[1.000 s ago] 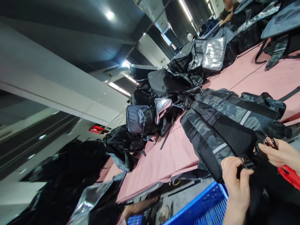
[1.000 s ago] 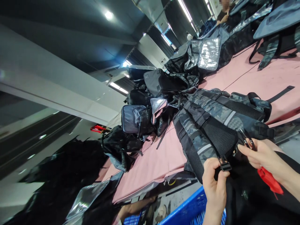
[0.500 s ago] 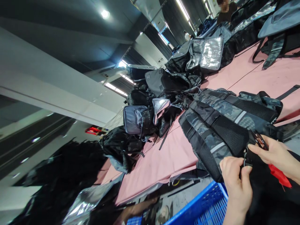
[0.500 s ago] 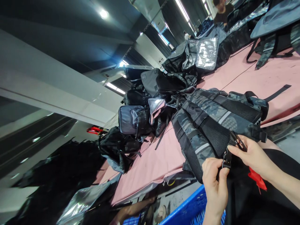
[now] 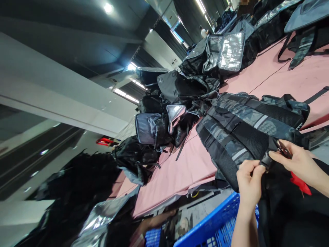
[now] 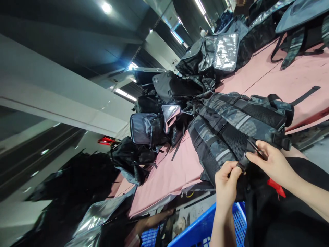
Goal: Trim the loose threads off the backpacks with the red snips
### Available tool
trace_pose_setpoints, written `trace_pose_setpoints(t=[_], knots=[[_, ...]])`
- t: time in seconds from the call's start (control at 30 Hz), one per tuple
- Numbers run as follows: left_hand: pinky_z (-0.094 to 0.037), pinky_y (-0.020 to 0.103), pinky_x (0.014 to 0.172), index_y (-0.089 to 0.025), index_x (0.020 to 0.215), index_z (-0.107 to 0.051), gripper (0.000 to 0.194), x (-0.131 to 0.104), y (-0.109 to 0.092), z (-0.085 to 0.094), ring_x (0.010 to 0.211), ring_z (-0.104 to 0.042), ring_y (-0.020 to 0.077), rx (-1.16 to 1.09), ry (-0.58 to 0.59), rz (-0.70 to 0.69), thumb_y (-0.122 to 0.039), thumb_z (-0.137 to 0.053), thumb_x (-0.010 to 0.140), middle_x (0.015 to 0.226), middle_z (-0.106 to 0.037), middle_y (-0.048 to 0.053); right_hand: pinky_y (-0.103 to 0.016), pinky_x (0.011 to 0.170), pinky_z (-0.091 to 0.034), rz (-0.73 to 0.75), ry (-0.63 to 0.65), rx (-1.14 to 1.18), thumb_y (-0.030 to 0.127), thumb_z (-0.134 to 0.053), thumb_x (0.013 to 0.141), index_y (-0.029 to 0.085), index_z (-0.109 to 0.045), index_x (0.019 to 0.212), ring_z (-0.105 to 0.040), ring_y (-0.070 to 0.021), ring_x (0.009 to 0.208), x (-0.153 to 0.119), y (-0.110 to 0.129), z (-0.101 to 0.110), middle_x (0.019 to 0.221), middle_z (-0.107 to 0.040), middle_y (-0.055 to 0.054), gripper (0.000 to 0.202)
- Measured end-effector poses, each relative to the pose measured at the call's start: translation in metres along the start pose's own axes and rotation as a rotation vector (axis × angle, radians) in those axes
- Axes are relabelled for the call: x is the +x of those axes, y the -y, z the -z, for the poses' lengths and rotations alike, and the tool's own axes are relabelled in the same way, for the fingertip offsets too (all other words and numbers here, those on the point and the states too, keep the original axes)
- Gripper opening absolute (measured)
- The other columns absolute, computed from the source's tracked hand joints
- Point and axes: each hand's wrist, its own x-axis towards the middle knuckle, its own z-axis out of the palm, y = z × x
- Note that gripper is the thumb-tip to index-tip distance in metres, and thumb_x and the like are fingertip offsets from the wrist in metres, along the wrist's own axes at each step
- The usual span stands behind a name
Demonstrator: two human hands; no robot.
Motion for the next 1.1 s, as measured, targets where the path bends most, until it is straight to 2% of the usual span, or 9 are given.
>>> trace_pose_setpoints(t=[0.13,0.23,0.33,0.43,0.5,0.57,0.7,0.97,1.1], knots=[[-0.041,0.024,0.066,-0.014,0.072,-0.072,0.037,0.018,-0.005,0.005,0.066,-0.053,0.0126,-0.475,-0.063,0.118,-0.051,-0.074,0.076,0.066,-0.065,0.002,-0.031,0.084,-0.053,-0.034,0.063,0.012,0.064,-0.056,0.089,0.021,-0.063,0.085,-0.065,-0.0213,0.088,-0.021,-0.029,-0.007,0.087,-0.068,-0.005,0.044],[-0.040,0.021,0.063,-0.013,0.074,-0.074,0.044,0.026,-0.006,0.007,0.062,-0.051,0.0102,-0.579,-0.110,0.171,-0.055,-0.083,0.065,0.064,-0.065,0.002,-0.029,0.081,-0.053,0.059,-0.004,-0.158,0.063,-0.066,0.081,0.024,-0.066,0.099,-0.064,-0.0217,0.092,-0.034,-0.053,-0.010,0.101,-0.067,-0.004,0.043],[-0.041,0.020,0.064,-0.013,0.072,-0.075,0.044,0.026,-0.005,0.004,0.063,-0.052,0.0100,-0.594,-0.111,0.177,-0.055,-0.085,0.062,0.064,-0.066,0.003,-0.029,0.077,-0.050,0.074,0.081,-0.235,0.061,-0.067,0.080,0.024,-0.066,0.095,-0.062,-0.0192,0.082,-0.037,-0.058,-0.009,0.094,-0.067,-0.002,0.040],[-0.042,0.021,0.067,-0.014,0.071,-0.075,0.043,0.024,-0.003,0.001,0.066,-0.055,0.0110,-0.575,-0.096,0.159,-0.056,-0.083,0.065,0.065,-0.067,0.003,-0.026,0.060,-0.045,-0.092,0.205,-0.126,0.070,-0.060,0.081,0.020,-0.065,0.084,-0.053,-0.0144,0.063,-0.032,-0.049,-0.003,0.072,-0.059,-0.001,0.051],[-0.043,0.021,0.070,-0.014,0.071,-0.075,0.042,0.023,-0.002,0.000,0.069,-0.057,0.0119,-0.562,-0.086,0.148,-0.056,-0.082,0.067,0.067,-0.068,0.004,-0.022,0.044,-0.031,-0.293,0.226,0.006,0.082,-0.061,0.069,0.018,-0.063,0.085,-0.035,-0.0089,0.048,-0.029,-0.044,0.001,0.057,-0.043,0.004,0.067],[-0.043,0.021,0.071,-0.015,0.072,-0.076,0.041,0.023,-0.001,-0.001,0.070,-0.058,0.0120,-0.549,-0.076,0.141,-0.056,-0.081,0.068,0.067,-0.069,0.004,-0.019,0.040,-0.015,-0.457,0.245,0.128,0.087,-0.066,0.058,0.017,-0.059,0.087,-0.015,-0.0046,0.044,-0.027,-0.042,0.004,0.053,-0.025,0.010,0.075],[-0.044,0.020,0.071,-0.016,0.074,-0.077,0.039,0.023,0.000,-0.001,0.070,-0.058,0.0110,-0.532,-0.079,0.130,-0.055,-0.081,0.069,0.068,-0.070,0.003,-0.018,0.042,-0.009,-0.498,0.262,0.226,0.082,-0.071,0.060,0.018,-0.055,0.085,-0.008,-0.0034,0.047,-0.029,-0.047,0.006,0.055,-0.016,0.012,0.070],[-0.050,0.024,0.084,-0.020,0.084,-0.079,0.038,0.018,0.012,-0.002,0.085,-0.067,0.0155,-0.524,-0.106,0.115,-0.056,-0.077,0.073,0.088,-0.077,0.005,-0.018,0.041,-0.009,-0.480,0.259,0.218,0.079,-0.070,0.064,0.018,-0.056,0.086,-0.010,-0.0028,0.045,-0.029,-0.053,0.007,0.053,-0.019,0.012,0.067],[-0.050,0.034,0.097,-0.020,0.102,-0.077,0.035,0.009,0.026,0.000,0.103,-0.067,0.0223,-0.303,-0.195,-0.006,-0.049,-0.066,0.087,0.106,-0.075,0.009,-0.018,0.041,-0.009,-0.489,0.259,0.188,0.079,-0.068,0.066,0.016,-0.058,0.090,-0.015,-0.0014,0.044,-0.030,-0.054,0.003,0.064,-0.053,0.002,0.068]])
